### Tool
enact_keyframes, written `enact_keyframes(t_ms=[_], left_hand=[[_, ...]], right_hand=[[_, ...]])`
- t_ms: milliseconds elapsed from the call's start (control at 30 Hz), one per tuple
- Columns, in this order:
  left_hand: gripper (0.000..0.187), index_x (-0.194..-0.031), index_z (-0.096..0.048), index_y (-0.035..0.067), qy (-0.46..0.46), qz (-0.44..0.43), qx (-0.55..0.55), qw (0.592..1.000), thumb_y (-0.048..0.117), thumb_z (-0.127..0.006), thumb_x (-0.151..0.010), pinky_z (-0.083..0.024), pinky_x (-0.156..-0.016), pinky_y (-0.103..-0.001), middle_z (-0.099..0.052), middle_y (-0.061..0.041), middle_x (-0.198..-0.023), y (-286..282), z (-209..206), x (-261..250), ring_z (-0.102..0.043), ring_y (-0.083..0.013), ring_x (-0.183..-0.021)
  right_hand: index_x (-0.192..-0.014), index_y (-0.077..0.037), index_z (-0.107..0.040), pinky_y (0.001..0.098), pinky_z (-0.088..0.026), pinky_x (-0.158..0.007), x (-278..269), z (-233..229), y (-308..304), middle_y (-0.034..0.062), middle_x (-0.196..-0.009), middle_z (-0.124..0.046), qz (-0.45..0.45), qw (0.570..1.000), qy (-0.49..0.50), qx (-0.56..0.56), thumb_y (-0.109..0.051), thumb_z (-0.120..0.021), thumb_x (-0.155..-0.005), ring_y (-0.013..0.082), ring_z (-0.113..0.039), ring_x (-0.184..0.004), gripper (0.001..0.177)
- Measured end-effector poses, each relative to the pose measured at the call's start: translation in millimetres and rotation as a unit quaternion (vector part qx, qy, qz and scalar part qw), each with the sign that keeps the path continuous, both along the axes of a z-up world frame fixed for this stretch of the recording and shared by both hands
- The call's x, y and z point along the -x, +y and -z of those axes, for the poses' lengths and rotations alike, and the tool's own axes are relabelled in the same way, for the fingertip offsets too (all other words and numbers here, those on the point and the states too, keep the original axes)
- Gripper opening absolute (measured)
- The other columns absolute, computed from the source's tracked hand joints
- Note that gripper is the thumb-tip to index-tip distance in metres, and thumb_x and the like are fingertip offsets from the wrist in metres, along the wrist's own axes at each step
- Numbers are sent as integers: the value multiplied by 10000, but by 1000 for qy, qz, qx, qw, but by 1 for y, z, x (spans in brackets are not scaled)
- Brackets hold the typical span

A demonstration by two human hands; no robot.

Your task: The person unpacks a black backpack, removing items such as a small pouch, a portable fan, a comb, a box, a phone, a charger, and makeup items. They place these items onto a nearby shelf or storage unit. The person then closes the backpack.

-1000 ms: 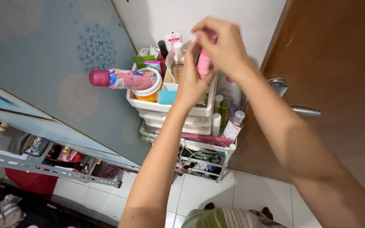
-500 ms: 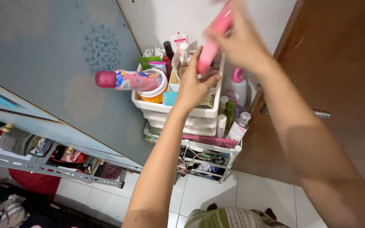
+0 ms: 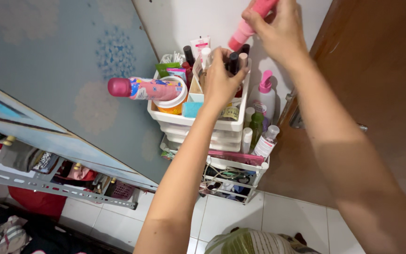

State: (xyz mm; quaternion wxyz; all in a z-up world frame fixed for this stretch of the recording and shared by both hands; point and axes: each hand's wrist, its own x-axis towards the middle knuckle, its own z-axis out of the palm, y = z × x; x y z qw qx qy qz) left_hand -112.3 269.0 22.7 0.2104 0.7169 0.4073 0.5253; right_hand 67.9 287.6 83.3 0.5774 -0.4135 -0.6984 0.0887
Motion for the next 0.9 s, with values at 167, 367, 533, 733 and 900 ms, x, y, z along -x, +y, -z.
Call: enact_keyframes(t_ms=[167,367,533,733,900], left_hand=[[376,-1143,-530,61,-39,-17,33,999,219,-795,-928,-560,-763,-447,-695,-142,-979,-10,-2,-9,-716,-327,-834],[464,-1228,-583,109,48,-98,-44,993,66,-788,-815,-535,-863,-504,-524,-216,-1215,-23,0,-10,-617,-427,-1036],[529,-1309,-505,67,-1,-46,-39,998,52,-742,-836,-586,-868,-446,-507,-194,-1256,-23,5,-5,-630,-401,-1095],[553,-1339,-458,40,31,-49,-32,998,69,-755,-874,-555,-912,-466,-535,-198,-1305,-20,13,-11,-620,-417,-1146],[681,-1405,-394,15,31,-57,-72,995,72,-771,-842,-519,-972,-486,-490,-231,-1352,-33,3,-18,-560,-454,-1229]], right_hand=[[-1279,7,-518,337,-567,-816,7,-6,-1,114,-1146,-672,-31,997,-55,-33,-121,-814,-1026,198,-677,-991,410],[-1253,-55,-558,361,-550,-847,6,-24,-3,90,-1047,-661,-105,974,-187,71,-117,-750,-991,190,-659,-961,331],[-1140,-78,-590,430,-506,-869,14,-16,-4,112,-963,-672,-70,965,-233,100,-231,-683,-1009,274,-648,-939,222],[-1016,-75,-618,492,-437,-935,20,-15,11,174,-935,-701,63,936,-315,143,-304,-650,-955,367,-649,-931,240],[-1158,-48,-590,483,-496,-869,16,-15,8,210,-1049,-685,2,951,-270,149,-328,-668,-960,394,-655,-970,353]])
